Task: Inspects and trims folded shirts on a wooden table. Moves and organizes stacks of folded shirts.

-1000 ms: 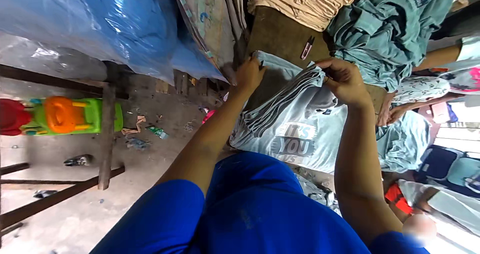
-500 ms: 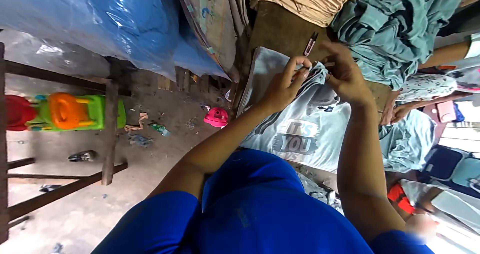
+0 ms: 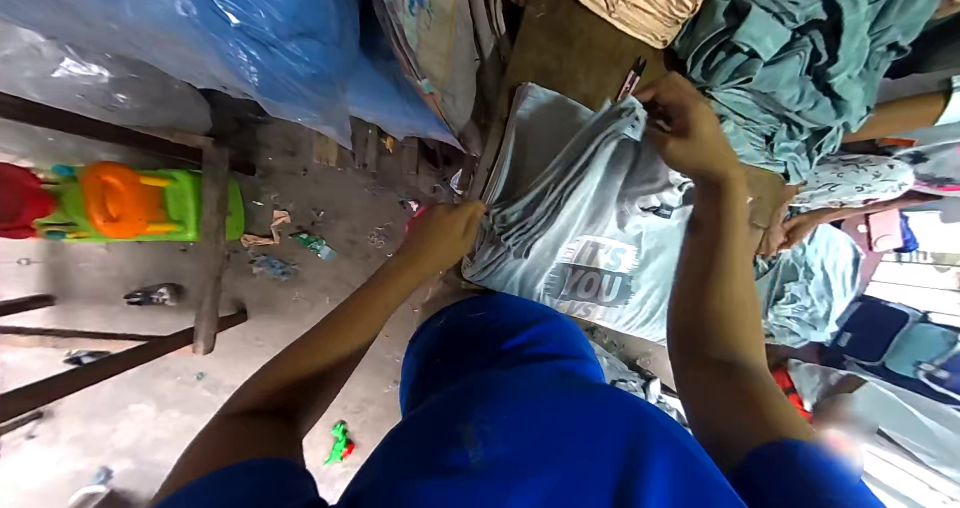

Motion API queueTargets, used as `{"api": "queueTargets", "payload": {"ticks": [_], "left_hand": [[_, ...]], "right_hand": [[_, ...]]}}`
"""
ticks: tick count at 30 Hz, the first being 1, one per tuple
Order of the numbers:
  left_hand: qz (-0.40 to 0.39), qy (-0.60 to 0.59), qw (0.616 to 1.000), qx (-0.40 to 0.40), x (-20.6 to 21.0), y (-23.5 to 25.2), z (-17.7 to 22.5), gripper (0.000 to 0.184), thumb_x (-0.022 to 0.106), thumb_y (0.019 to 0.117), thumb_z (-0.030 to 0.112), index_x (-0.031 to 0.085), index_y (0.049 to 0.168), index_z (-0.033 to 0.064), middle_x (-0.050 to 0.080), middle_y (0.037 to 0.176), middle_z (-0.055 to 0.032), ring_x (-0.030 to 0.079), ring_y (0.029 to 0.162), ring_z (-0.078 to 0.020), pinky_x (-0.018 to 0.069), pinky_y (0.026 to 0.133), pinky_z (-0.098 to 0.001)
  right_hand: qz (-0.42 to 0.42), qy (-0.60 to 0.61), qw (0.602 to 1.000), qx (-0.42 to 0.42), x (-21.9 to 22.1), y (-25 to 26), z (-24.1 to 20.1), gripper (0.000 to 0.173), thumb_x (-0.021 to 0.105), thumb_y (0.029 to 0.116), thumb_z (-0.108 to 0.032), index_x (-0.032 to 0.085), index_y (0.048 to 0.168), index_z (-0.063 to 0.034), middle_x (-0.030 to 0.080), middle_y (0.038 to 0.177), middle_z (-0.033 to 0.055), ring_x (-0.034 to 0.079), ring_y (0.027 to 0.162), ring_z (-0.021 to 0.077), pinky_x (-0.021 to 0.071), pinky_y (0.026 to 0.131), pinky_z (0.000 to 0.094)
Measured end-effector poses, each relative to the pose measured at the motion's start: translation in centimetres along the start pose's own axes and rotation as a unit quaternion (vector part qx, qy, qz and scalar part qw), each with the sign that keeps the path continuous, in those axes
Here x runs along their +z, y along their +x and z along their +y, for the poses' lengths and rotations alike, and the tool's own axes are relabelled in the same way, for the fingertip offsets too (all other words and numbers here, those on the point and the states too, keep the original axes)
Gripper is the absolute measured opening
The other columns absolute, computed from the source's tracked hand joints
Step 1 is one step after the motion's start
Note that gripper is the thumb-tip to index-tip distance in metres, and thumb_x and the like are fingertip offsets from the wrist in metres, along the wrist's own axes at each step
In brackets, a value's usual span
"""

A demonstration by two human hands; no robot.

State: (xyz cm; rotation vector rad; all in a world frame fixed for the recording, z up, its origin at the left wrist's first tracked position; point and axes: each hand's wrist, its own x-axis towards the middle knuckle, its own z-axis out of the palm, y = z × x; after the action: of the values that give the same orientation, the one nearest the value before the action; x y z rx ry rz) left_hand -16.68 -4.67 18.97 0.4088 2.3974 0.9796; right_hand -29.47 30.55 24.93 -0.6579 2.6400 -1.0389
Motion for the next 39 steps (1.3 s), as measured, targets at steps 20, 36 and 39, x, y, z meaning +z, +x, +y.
{"api": "queueTargets", "payload": {"ticks": [20,36,39], "left_hand": [[0.158,-0.116,0.98,0.018,5.3,4.7,-1.9,0.021,0.066,0.1001,0.02,0.077,0.107,0.0032,0.072,0.116,-0.0171,0.067,0.112,-0.0332,0.0505,0.101,-0.0508],[0.217,-0.125,0.963,-0.103,6.9,2.1,-1.2,0.024,0.057,0.1039,0.016,0.069,0.11,-0.0041,0.068,0.112,-0.0221,0.068,0.101,-0.0335,0.0547,0.091,-0.0481],[0.199,-0.168,0.957,-0.129,6.9,1.9,-1.2,0.025,0.054,0.1057,0.015,0.067,0.112,-0.0058,0.066,0.114,-0.024,0.066,0.1,-0.0327,0.0536,0.089,-0.0455]], "right_hand": [[0.231,0.019,0.904,0.359,1.4,3.4,8.1,0.041,0.05,0.1055,-0.022,0.053,0.139,0.0019,0.064,0.126,0.0202,0.068,0.104,0.0269,0.0565,0.087,0.0423],[0.059,-0.037,0.905,0.42,2.0,9.5,14.8,0.047,0.067,0.0967,-0.031,0.063,0.129,0.0033,0.066,0.123,0.0237,0.066,0.111,0.0343,0.0515,0.098,0.053],[0.153,0.109,0.915,0.357,0.9,7.7,13.4,0.032,0.049,0.1044,-0.02,0.053,0.126,0.0045,0.065,0.099,0.0072,0.068,0.074,0.0111,0.0595,0.071,0.0288]]}}
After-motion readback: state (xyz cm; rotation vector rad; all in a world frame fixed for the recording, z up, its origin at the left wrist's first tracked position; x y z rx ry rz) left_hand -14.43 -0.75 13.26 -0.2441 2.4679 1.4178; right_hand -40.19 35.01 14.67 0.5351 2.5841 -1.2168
